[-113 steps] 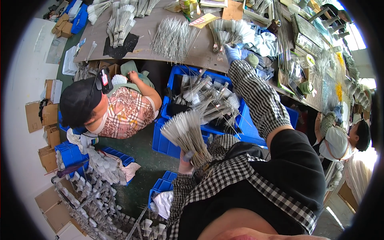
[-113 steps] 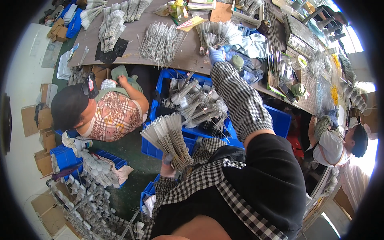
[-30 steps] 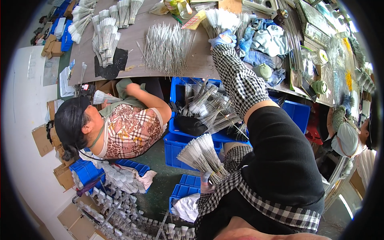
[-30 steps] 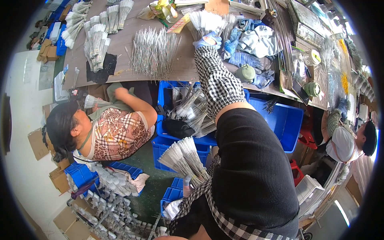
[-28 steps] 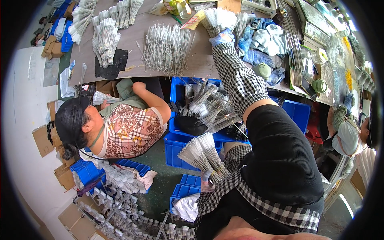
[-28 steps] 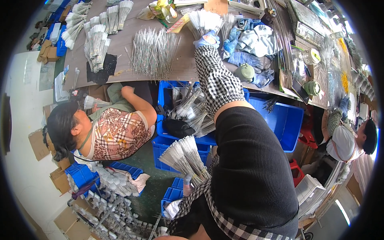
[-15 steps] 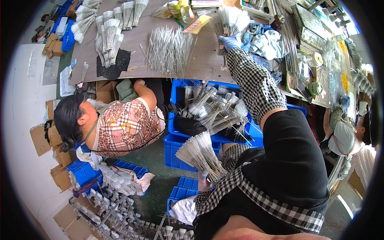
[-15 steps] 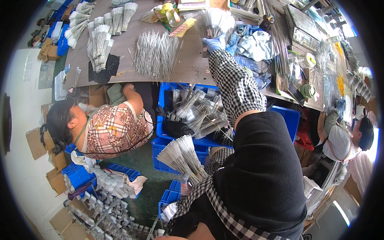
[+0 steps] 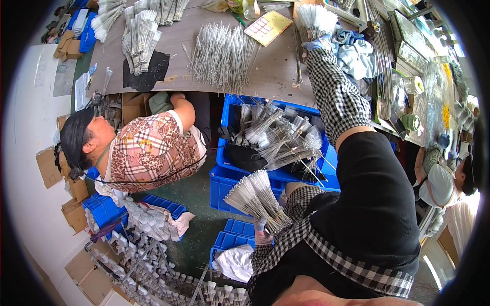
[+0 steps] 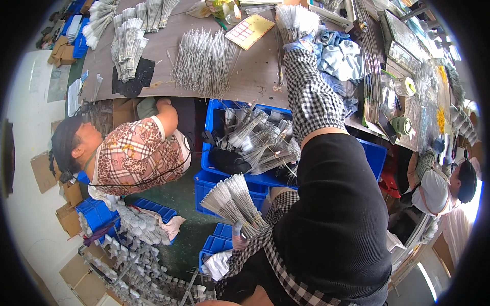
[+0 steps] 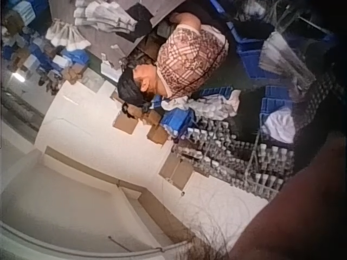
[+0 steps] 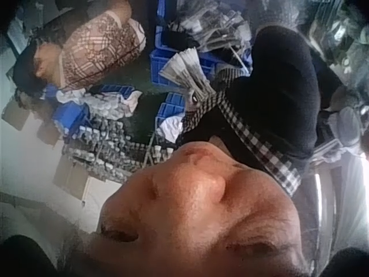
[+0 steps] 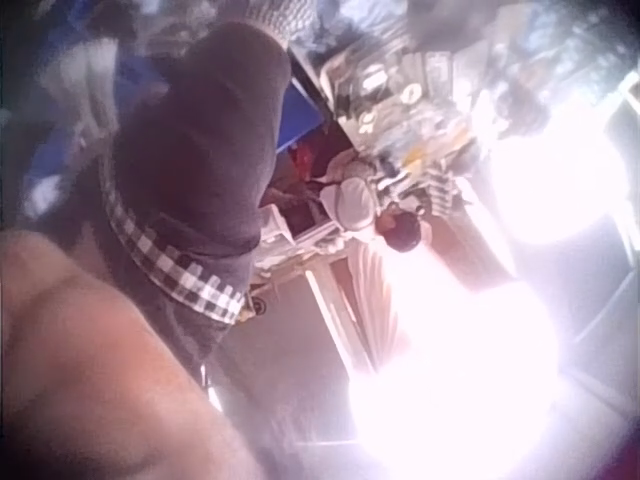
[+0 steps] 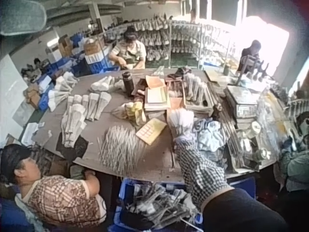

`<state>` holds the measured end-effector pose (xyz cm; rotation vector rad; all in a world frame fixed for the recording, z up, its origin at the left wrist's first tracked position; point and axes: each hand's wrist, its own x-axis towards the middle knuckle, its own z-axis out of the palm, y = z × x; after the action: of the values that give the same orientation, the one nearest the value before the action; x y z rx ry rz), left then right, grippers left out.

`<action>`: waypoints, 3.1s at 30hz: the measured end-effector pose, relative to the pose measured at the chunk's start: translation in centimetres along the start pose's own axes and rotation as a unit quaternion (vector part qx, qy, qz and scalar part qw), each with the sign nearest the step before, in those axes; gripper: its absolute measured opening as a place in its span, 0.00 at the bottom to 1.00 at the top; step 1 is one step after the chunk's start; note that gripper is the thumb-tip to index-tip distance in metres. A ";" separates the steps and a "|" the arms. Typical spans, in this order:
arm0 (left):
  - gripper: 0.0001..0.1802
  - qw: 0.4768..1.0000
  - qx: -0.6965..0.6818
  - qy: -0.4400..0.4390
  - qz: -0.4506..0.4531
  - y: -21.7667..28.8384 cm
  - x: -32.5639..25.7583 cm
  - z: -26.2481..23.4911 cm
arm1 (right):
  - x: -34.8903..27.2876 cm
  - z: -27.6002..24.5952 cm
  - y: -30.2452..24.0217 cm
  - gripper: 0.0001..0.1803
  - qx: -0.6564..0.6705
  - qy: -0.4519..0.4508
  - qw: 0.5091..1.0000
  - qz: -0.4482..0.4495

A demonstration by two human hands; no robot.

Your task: Assembling and organizing shuttlecock parts in a manufacturing environment.

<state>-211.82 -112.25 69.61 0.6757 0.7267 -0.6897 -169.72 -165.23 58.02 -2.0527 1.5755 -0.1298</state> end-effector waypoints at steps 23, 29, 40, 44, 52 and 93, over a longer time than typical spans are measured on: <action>0.33 0.998 -0.055 0.001 -0.024 0.5 1.0 1.5 | -8.4 -2.1 -0.9 0.76 -0.122 -0.122 0.985 0.013; 0.30 0.998 -0.060 0.000 0.004 0.2 1.3 1.5 | -6.9 -1.0 -1.1 0.79 -0.156 -0.074 0.985 0.029; 0.34 0.998 -0.046 -0.032 0.024 0.0 -0.9 -0.5 | -4.7 -1.4 -2.6 0.58 0.063 -0.037 0.997 0.036; 0.36 0.997 -0.041 -0.043 0.039 0.6 -0.8 -0.3 | -1.7 -2.2 -3.1 0.44 0.442 -0.054 0.895 -0.024; 0.45 0.994 -0.008 -0.082 0.067 4.1 -1.2 0.8 | -8.9 -11.6 -8.2 0.11 0.608 -0.318 0.721 -0.099; 0.37 0.810 -0.235 -0.150 0.516 -4.5 -25.4 -34.0 | -82.8 -11.5 23.2 0.48 0.203 -0.855 0.427 -0.212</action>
<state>-241.44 -81.50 68.57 0.3873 0.1329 0.3946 -219.99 -97.13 77.09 -0.9480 -0.3359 0.9896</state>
